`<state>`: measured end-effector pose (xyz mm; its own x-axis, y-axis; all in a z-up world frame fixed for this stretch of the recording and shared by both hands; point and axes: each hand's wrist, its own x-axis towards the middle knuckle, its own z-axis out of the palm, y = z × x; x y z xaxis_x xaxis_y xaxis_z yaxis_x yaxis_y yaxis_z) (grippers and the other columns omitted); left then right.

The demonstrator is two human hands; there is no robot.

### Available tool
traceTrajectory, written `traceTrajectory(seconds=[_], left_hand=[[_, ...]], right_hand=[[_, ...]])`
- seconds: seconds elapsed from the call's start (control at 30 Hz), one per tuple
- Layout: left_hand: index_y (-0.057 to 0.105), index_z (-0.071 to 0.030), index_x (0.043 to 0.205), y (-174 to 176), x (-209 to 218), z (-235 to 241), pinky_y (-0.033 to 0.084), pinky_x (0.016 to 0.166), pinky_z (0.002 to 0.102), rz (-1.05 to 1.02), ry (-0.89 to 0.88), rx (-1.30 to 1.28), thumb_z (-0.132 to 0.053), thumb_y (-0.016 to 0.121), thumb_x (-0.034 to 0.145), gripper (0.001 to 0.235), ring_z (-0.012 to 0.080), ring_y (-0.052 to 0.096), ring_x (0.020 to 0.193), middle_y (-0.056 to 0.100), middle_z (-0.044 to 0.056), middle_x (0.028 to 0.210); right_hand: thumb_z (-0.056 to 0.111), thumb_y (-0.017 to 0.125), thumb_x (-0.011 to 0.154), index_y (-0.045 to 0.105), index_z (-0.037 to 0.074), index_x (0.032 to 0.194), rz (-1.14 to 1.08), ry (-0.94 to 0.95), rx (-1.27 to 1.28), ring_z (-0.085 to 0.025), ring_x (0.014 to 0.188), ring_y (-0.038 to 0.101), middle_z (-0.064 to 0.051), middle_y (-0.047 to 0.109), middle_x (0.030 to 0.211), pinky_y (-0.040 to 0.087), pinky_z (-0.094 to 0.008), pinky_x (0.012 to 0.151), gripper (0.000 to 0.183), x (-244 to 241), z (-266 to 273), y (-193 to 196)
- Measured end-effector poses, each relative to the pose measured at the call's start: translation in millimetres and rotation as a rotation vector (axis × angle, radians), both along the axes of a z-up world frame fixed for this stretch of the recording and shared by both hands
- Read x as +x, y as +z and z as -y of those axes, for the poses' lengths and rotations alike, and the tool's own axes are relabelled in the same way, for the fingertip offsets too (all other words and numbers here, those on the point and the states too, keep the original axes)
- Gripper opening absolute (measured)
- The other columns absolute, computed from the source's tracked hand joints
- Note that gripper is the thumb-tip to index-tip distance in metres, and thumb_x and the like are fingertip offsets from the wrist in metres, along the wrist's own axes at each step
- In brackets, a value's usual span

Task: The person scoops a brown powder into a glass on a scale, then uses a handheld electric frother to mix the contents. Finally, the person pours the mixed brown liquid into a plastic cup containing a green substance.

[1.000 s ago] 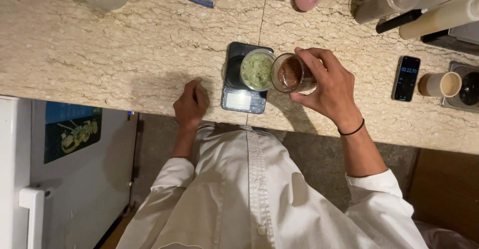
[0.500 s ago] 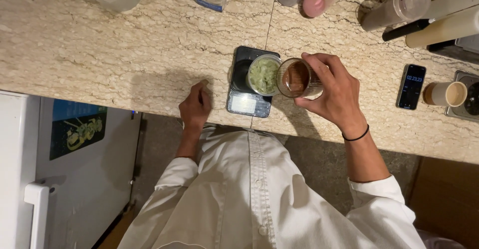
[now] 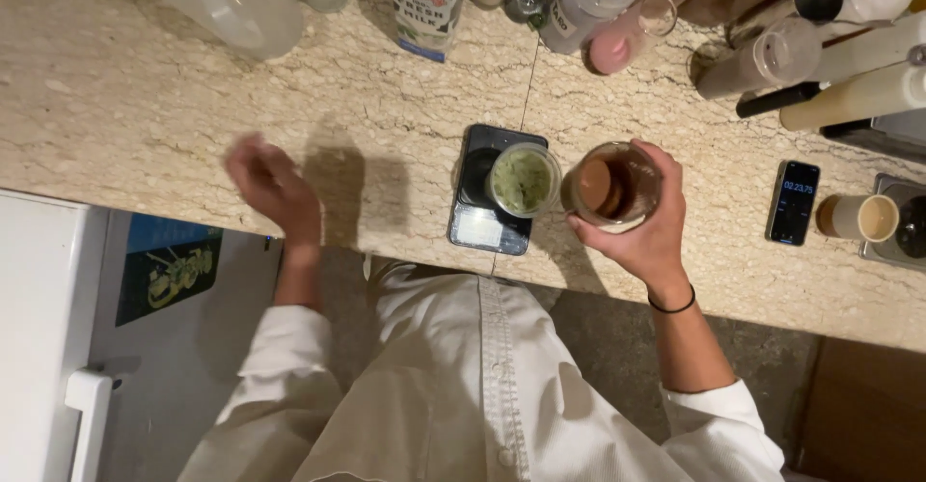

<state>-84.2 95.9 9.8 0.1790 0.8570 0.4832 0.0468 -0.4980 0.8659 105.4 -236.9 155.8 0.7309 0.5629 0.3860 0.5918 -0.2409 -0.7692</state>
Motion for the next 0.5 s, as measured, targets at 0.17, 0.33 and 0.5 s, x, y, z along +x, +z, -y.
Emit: traceTrajectory(seconds=[0.17,0.33,0.5], left_hand=[[0.049,0.001,0.099,106,44,-161,0.042,0.076,0.035,0.191,-0.079,0.391,-0.009,0.047,0.095,0.011,0.0251,0.050,0.083,0.050,0.014,0.092],[0.049,-0.006,0.097,78,102,-342,0.039,0.050,0.028,-0.036,-0.201,0.223,0.005,0.062,0.091,0.018,0.0164,0.054,0.065,0.058,0.010,0.078],[0.028,-0.007,0.138,57,157,-393,0.045,0.088,0.042,-0.597,-0.594,-0.134,-0.014,0.069,0.100,0.057,0.0285,0.054,0.112,0.049,0.024,0.129]], right_hand=[[0.024,0.080,0.064,0.031,0.001,0.132,0.015,0.025,0.001,-0.032,0.118,0.050,-0.020,0.041,0.129,0.044,-0.041,0.103,0.086,-21,-8,17],[0.027,0.080,0.058,0.031,0.000,0.131,0.061,-0.147,-0.043,-0.035,0.118,0.048,-0.020,0.039,0.129,0.042,-0.044,0.103,0.091,-37,-17,16],[0.021,0.081,0.053,0.033,0.000,0.131,0.078,-0.304,-0.058,-0.036,0.119,0.048,-0.022,0.041,0.128,0.043,-0.046,0.105,0.093,-57,-30,18]])
